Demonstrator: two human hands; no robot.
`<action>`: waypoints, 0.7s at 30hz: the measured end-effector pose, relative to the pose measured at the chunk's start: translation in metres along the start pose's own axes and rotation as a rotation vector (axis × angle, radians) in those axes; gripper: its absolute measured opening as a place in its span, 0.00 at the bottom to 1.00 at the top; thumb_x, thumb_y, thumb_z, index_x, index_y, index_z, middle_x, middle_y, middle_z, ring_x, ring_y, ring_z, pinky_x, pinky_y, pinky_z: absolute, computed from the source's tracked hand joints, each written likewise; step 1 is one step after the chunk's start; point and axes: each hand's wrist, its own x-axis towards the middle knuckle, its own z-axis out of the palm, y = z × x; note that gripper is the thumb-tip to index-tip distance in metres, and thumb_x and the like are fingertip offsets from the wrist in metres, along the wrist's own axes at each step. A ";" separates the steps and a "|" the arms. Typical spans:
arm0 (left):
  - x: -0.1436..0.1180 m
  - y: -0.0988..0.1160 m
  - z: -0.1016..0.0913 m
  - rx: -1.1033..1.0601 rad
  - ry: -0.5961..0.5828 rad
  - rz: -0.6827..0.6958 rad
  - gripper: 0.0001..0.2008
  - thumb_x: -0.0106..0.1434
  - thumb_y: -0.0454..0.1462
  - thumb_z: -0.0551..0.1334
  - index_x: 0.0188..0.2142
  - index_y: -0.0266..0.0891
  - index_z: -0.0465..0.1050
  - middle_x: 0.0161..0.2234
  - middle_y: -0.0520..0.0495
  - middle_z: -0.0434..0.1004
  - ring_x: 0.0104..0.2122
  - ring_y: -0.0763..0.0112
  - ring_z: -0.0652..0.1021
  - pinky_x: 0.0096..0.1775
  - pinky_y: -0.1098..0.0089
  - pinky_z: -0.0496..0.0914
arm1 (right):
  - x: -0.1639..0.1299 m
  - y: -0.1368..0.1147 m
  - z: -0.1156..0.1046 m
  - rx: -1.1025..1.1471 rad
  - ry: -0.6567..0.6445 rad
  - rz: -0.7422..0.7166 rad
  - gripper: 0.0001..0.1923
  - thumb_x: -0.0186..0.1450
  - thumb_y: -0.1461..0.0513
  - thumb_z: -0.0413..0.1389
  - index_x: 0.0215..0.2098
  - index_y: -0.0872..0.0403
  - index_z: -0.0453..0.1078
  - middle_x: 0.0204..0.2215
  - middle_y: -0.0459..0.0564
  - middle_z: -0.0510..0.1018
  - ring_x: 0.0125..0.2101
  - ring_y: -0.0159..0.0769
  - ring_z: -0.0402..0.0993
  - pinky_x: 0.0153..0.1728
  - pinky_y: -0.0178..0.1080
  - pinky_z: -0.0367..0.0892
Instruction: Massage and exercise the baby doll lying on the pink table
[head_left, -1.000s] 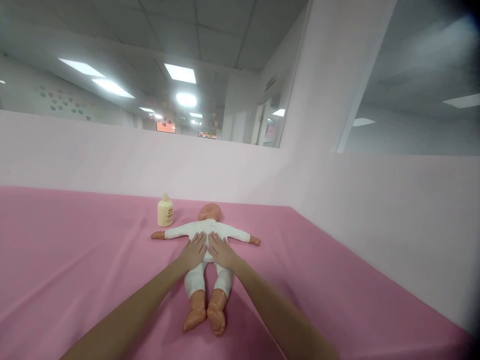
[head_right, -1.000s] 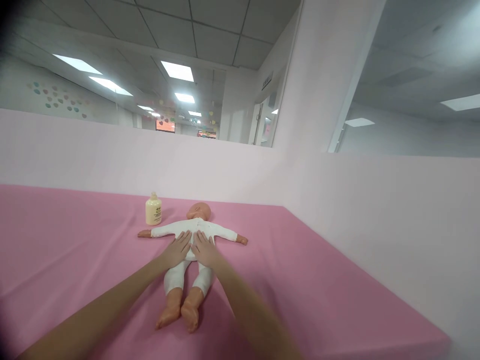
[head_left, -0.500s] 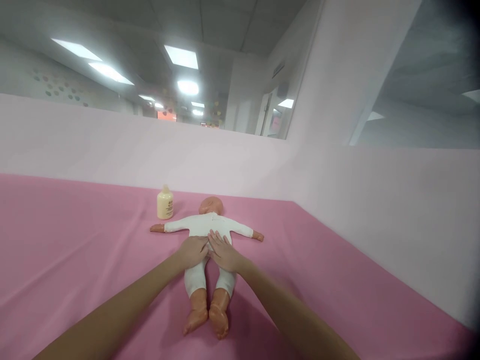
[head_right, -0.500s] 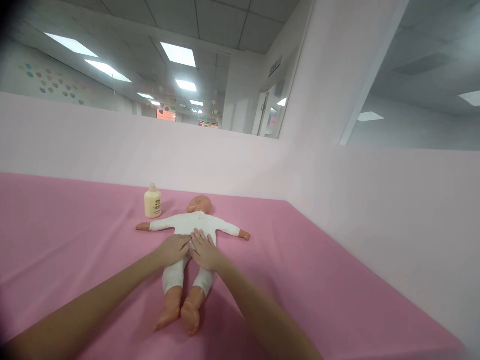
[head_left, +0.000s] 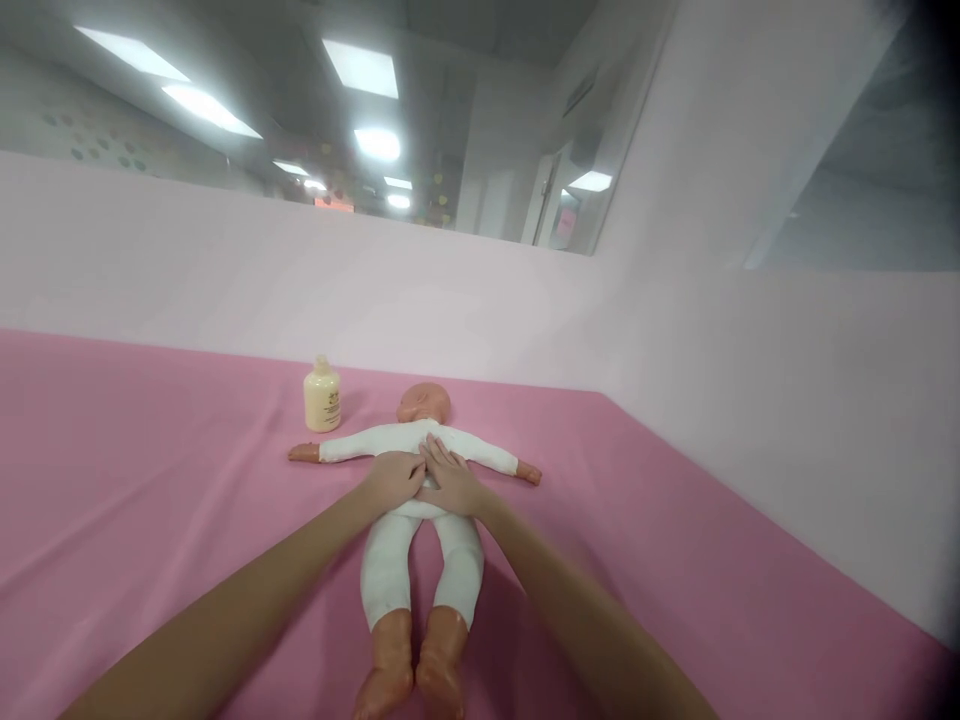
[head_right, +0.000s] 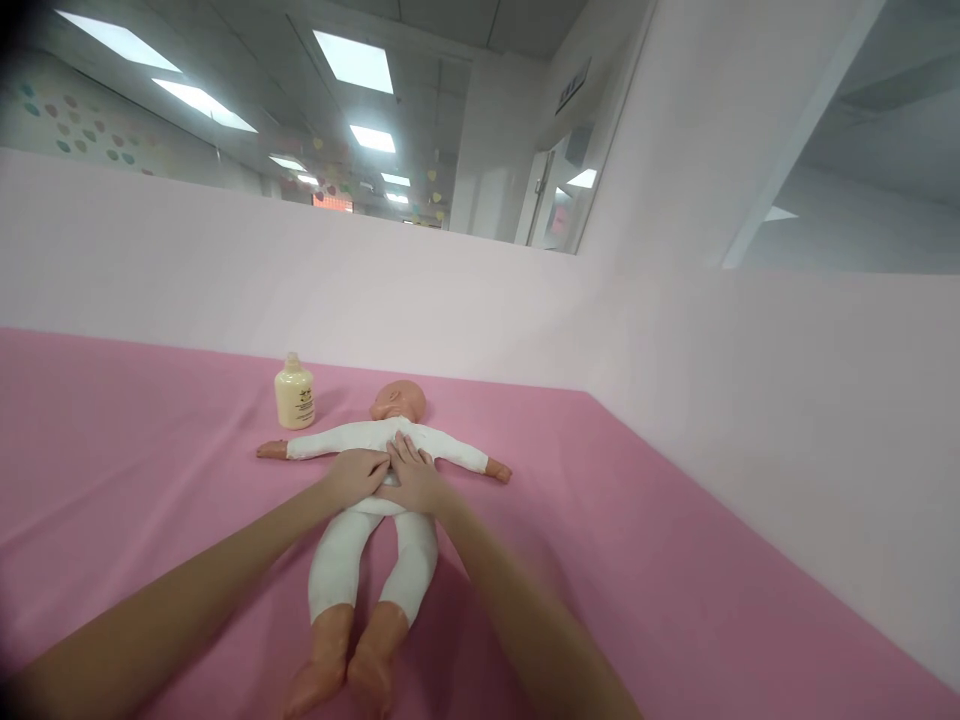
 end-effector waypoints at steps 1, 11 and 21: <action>-0.001 -0.001 0.003 -0.017 0.006 0.003 0.16 0.66 0.37 0.48 0.26 0.41 0.69 0.29 0.47 0.78 0.29 0.65 0.76 0.31 0.67 0.64 | 0.003 0.002 -0.001 0.001 -0.008 0.007 0.45 0.66 0.41 0.42 0.71 0.54 0.34 0.71 0.55 0.32 0.70 0.48 0.28 0.65 0.54 0.34; -0.011 -0.022 0.018 -0.331 0.140 0.156 0.10 0.68 0.37 0.48 0.35 0.41 0.66 0.38 0.46 0.75 0.39 0.63 0.72 0.43 0.61 0.66 | 0.012 0.019 0.013 0.113 0.293 -0.163 0.26 0.65 0.48 0.53 0.58 0.48 0.64 0.63 0.53 0.62 0.63 0.46 0.53 0.61 0.51 0.47; -0.013 -0.028 0.009 -0.378 0.086 0.374 0.05 0.64 0.38 0.53 0.33 0.41 0.65 0.32 0.48 0.73 0.34 0.65 0.71 0.40 0.63 0.65 | 0.011 0.024 0.013 0.291 0.350 -0.430 0.03 0.58 0.66 0.52 0.29 0.52 0.62 0.27 0.45 0.70 0.31 0.34 0.65 0.37 0.37 0.62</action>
